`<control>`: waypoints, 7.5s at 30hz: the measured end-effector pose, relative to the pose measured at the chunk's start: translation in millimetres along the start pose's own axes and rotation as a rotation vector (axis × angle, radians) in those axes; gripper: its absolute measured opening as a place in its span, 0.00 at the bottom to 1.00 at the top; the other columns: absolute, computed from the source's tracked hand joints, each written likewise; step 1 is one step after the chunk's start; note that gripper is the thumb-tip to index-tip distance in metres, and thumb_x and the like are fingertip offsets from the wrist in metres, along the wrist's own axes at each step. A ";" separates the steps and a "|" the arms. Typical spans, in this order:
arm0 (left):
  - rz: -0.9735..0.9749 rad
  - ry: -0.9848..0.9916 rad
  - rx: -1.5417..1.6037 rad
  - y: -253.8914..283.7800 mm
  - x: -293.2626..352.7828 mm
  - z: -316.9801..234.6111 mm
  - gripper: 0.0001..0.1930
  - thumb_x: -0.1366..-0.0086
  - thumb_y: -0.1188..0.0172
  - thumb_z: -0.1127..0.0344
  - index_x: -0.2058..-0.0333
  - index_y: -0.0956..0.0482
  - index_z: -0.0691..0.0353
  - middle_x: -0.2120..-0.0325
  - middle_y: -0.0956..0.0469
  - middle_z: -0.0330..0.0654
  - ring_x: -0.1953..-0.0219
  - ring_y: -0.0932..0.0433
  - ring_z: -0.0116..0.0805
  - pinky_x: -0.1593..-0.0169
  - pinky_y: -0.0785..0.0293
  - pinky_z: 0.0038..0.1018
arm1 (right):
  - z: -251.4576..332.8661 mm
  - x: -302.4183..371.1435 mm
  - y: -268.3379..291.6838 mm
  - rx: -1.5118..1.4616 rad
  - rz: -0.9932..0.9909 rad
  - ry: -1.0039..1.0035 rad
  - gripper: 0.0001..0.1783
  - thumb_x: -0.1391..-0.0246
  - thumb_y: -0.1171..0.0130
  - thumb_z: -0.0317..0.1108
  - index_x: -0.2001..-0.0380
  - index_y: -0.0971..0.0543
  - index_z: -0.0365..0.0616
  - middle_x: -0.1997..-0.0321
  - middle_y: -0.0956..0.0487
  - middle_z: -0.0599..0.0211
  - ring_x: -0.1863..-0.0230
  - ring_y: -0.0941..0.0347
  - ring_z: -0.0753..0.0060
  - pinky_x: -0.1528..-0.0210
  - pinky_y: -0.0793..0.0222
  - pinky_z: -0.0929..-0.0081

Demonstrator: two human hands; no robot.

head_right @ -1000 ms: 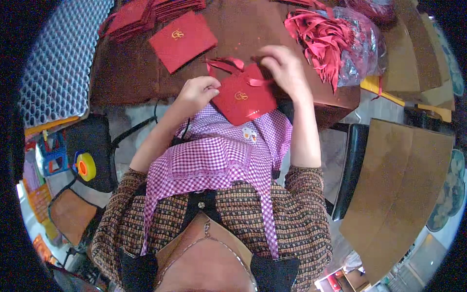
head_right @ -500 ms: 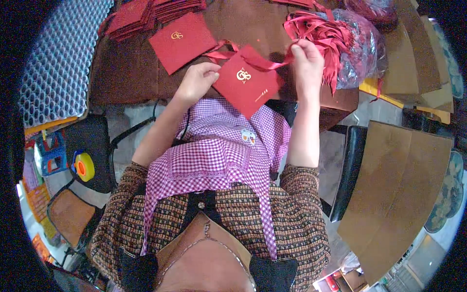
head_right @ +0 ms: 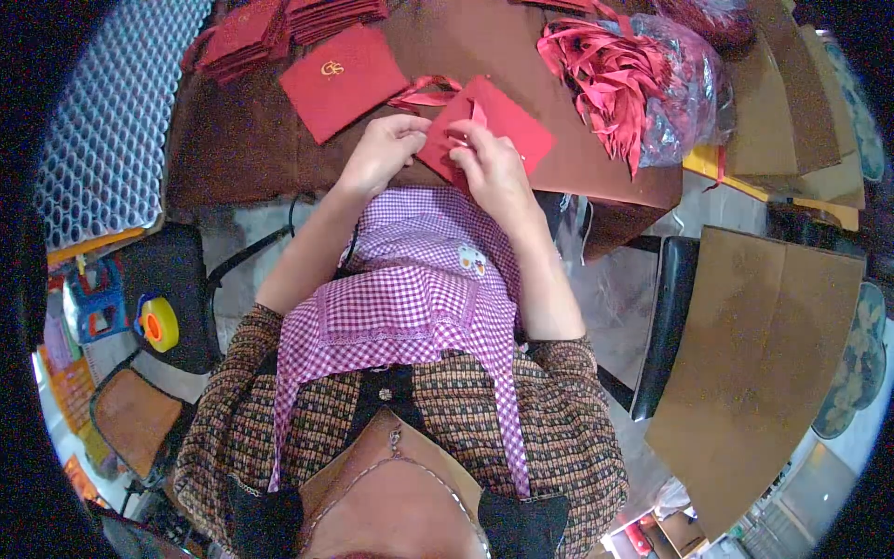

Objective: The person assembles red gift pouches by threading red ribbons through the slots of each pouch to attach handles by hand.

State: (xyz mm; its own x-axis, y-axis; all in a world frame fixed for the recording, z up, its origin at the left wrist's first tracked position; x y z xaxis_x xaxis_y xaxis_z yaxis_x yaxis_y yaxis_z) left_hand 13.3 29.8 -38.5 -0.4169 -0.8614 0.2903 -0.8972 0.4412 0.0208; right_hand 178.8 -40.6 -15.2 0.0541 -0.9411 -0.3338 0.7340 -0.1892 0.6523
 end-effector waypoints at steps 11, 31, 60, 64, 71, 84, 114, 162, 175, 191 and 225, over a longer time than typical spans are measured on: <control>-0.044 0.033 0.092 -8.6 -2.7 3.5 0.13 0.40 0.44 0.72 0.56 0.22 0.68 0.68 0.21 0.38 0.71 0.26 0.22 0.69 0.30 0.19 | -11.8 0.7 -2.3 0.041 -0.090 -0.012 0.05 0.52 0.38 0.29 0.71 0.21 0.41 0.71 0.20 0.62 0.67 0.25 0.64 0.59 0.34 0.70; -0.118 -0.142 0.099 -11.6 -5.3 22.1 0.14 0.45 0.40 0.75 0.58 0.22 0.70 0.67 0.19 0.42 0.65 0.22 0.25 0.59 0.25 0.22 | -1.2 -14.4 -10.9 0.421 -0.015 0.070 0.06 0.50 0.40 0.32 0.74 0.24 0.41 0.75 0.22 0.59 0.71 0.26 0.58 0.59 0.41 0.64; -0.243 -0.333 -0.272 -20.9 18.6 -12.5 0.13 0.43 0.41 0.74 0.59 0.22 0.68 0.69 0.20 0.42 0.69 0.23 0.26 0.63 0.25 0.22 | 23.8 -11.9 7.4 0.411 0.011 0.085 0.08 0.45 0.45 0.33 0.76 0.27 0.42 0.78 0.27 0.58 0.72 0.29 0.56 0.59 0.43 0.62; -0.252 -0.350 -0.312 -21.6 20.1 -11.7 0.12 0.43 0.41 0.74 0.59 0.22 0.69 0.69 0.20 0.42 0.69 0.23 0.26 0.62 0.25 0.22 | 25.1 -10.3 7.0 0.412 0.015 0.077 0.09 0.45 0.45 0.33 0.76 0.27 0.42 0.79 0.27 0.58 0.72 0.29 0.56 0.59 0.43 0.62; -0.244 -0.337 -0.258 -22.5 21.4 -10.2 0.12 0.46 0.44 0.74 0.61 0.22 0.68 0.67 0.21 0.53 0.66 0.20 0.43 0.59 0.24 0.33 | 26.1 -9.0 9.4 0.397 0.035 0.046 0.12 0.45 0.46 0.34 0.79 0.29 0.41 0.80 0.28 0.57 0.74 0.30 0.55 0.61 0.43 0.63; -0.250 -0.384 -0.346 -20.8 22.5 -8.8 0.12 0.44 0.42 0.75 0.60 0.21 0.68 0.68 0.21 0.45 0.69 0.23 0.27 0.62 0.25 0.23 | 21.2 -10.9 7.2 0.326 0.052 -0.029 0.13 0.46 0.45 0.35 0.81 0.28 0.40 0.80 0.28 0.55 0.75 0.30 0.51 0.66 0.41 0.60; 0.076 -0.476 -0.478 -10.8 40.8 -22.7 0.07 0.45 0.43 0.73 0.66 0.22 0.64 0.69 0.23 0.52 0.66 0.21 0.49 0.62 0.25 0.36 | 36.4 -14.4 43.4 0.413 0.238 0.345 0.10 0.58 0.39 0.29 0.69 0.24 0.48 0.64 0.27 0.68 0.63 0.32 0.63 0.58 0.42 0.66; -0.031 -0.054 -0.030 45.7 32.1 -25.7 0.11 0.32 0.50 0.64 0.60 0.25 0.67 0.75 0.25 0.35 0.78 0.32 0.19 0.75 0.35 0.18 | 49.6 -21.9 71.1 0.254 0.507 0.312 0.04 0.55 0.46 0.28 0.76 0.22 0.45 0.75 0.23 0.68 0.67 0.27 0.66 0.57 0.41 0.69; 0.298 -0.020 0.298 -8.6 52.1 2.9 0.16 0.32 0.50 0.66 0.49 0.30 0.68 0.58 0.24 0.38 0.57 0.26 0.25 0.52 0.29 0.24 | 38.2 -27.1 60.6 0.067 0.100 0.124 0.05 0.51 0.41 0.30 0.70 0.20 0.42 0.71 0.20 0.60 0.67 0.25 0.58 0.60 0.36 0.67; 0.327 0.027 0.183 0.2 51.8 4.8 0.16 0.31 0.52 0.65 0.49 0.29 0.68 0.58 0.24 0.40 0.58 0.25 0.26 0.51 0.29 0.26 | -22.1 -44.2 54.9 -0.359 0.405 -0.370 0.14 0.51 0.40 0.39 0.72 0.19 0.35 0.74 0.19 0.63 0.71 0.25 0.78 0.66 0.31 0.74; 0.554 -0.150 -0.122 3.8 63.1 -31.2 0.19 0.34 0.48 0.62 0.49 0.30 0.67 0.56 0.24 0.38 0.54 0.28 0.27 0.49 0.31 0.27 | 15.1 -47.2 46.5 -0.268 0.198 0.137 0.05 0.50 0.40 0.30 0.74 0.22 0.40 0.76 0.24 0.71 0.70 0.29 0.75 0.65 0.32 0.76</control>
State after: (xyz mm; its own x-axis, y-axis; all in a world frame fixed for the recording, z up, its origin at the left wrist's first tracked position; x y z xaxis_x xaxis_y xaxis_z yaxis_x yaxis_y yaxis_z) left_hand -11.8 -15.1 9.8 -0.8433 -0.5160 0.1507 -0.5196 0.8542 0.0171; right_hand 200.1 -9.2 41.2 0.2900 -0.9025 -0.3183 0.8505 0.0906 0.5180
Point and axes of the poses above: each hand's wrist, its own x-axis away from the middle knuckle, its own y-axis out of the back of the hand, z = x × y, the point moved 1 cm from there along -x, towards the middle knuckle
